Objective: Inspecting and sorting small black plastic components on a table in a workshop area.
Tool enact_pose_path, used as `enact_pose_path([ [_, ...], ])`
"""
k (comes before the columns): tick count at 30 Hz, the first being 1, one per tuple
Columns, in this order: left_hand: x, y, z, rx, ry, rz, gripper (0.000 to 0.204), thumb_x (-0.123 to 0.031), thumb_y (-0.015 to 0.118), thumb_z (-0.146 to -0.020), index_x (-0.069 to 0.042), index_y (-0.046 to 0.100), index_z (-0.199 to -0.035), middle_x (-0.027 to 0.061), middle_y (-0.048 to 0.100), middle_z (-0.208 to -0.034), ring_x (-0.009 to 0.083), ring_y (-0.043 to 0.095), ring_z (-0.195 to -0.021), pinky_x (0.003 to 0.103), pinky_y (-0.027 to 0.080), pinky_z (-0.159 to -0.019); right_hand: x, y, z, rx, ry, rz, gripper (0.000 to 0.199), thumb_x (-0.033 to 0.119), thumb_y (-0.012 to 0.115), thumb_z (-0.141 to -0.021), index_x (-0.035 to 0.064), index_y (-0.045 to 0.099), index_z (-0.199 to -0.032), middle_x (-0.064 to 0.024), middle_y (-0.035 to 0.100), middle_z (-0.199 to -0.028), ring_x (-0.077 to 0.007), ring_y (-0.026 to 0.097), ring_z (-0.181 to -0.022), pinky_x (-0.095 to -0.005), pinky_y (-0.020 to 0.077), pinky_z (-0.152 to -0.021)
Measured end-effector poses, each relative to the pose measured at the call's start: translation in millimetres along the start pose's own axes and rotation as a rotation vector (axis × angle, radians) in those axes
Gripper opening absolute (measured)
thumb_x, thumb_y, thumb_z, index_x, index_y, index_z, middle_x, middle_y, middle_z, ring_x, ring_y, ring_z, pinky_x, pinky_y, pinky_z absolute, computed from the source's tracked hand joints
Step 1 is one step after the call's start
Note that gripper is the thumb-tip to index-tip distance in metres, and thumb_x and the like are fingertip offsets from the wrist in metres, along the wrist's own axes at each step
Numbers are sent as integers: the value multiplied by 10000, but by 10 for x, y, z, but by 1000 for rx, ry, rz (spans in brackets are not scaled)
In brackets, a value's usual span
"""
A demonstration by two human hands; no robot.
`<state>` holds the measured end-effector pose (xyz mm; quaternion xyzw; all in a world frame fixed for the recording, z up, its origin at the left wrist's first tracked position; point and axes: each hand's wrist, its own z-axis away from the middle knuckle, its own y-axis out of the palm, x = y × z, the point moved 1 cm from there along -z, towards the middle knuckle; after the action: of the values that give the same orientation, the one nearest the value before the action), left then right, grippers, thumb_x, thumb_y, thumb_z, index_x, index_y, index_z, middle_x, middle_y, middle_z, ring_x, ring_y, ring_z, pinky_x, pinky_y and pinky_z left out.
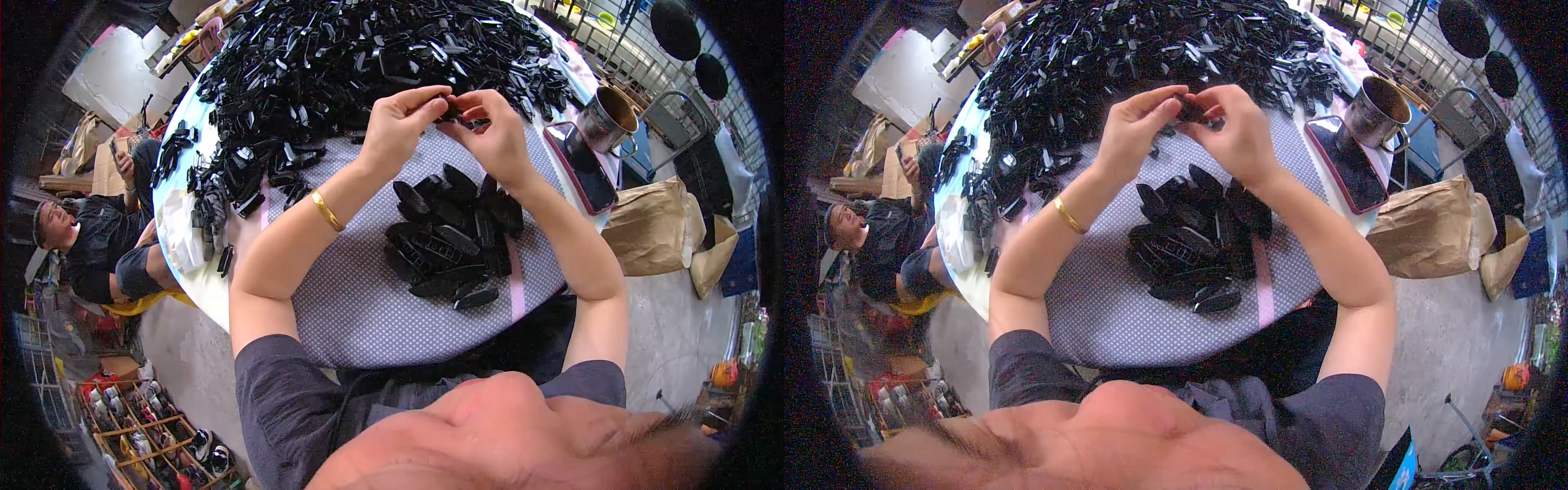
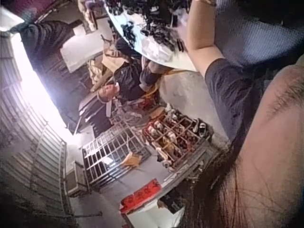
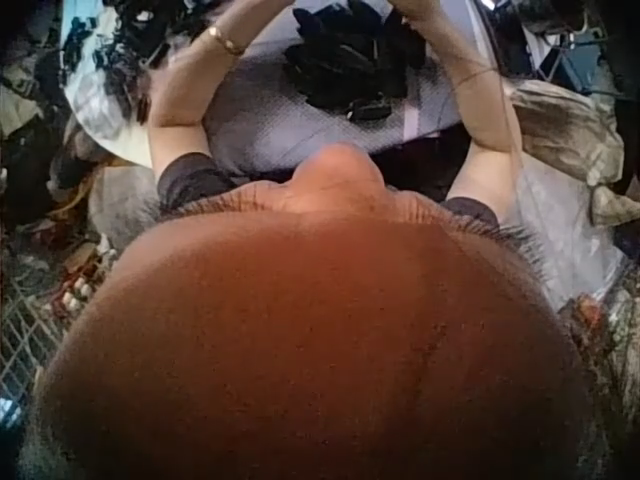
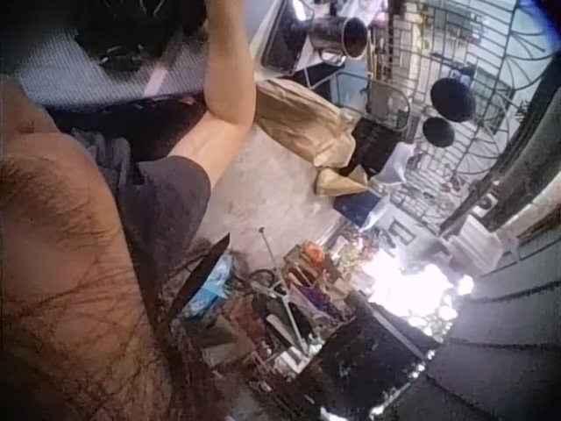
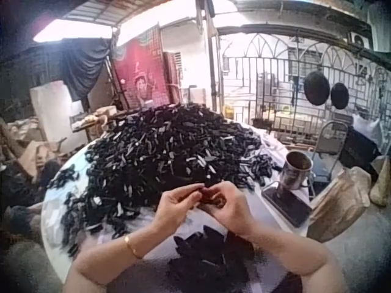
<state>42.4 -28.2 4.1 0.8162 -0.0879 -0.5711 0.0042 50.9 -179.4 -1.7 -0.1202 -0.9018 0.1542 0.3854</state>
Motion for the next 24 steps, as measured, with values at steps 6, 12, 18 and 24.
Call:
enact_pose_path([
  [6,-35,-102,-46,109,-14,-135,216,-64,580,-828,9,617,-1027,70,639,-945,101,565,-854,216,452,-790,-69,-17,11,276,132,-120,254,128,689,-750,-30,614,-935,-45,628,-780,-67,542,-638,-208,442,-585],
  [12,-43,-98,-48,131,8,-71,207,-63,585,-824,8,623,-1015,71,642,-930,100,571,-839,223,463,-776,-74,-17,29,251,7,56,262,118,690,-748,-21,618,-957,-35,618,-737,-60,525,-630,-204,433,-578],
  [18,-233,-117,-77,364,-72,-368,240,-48,618,-786,0,617,-1022,82,647,-900,114,597,-806,242,476,-764,-361,-334,-221,459,21,7,341,104,717,-679,37,619,-999,-70,630,-864,-122,579,-741,-249,475,-679],
  [24,-160,-58,-40,505,15,-585,198,-181,618,-791,-23,661,-902,89,659,-835,183,602,-759,291,466,-740,-617,-428,-243,430,-61,543,245,176,646,-721,30,637,-917,-112,621,-866,-223,604,-751,-303,481,-690],
])
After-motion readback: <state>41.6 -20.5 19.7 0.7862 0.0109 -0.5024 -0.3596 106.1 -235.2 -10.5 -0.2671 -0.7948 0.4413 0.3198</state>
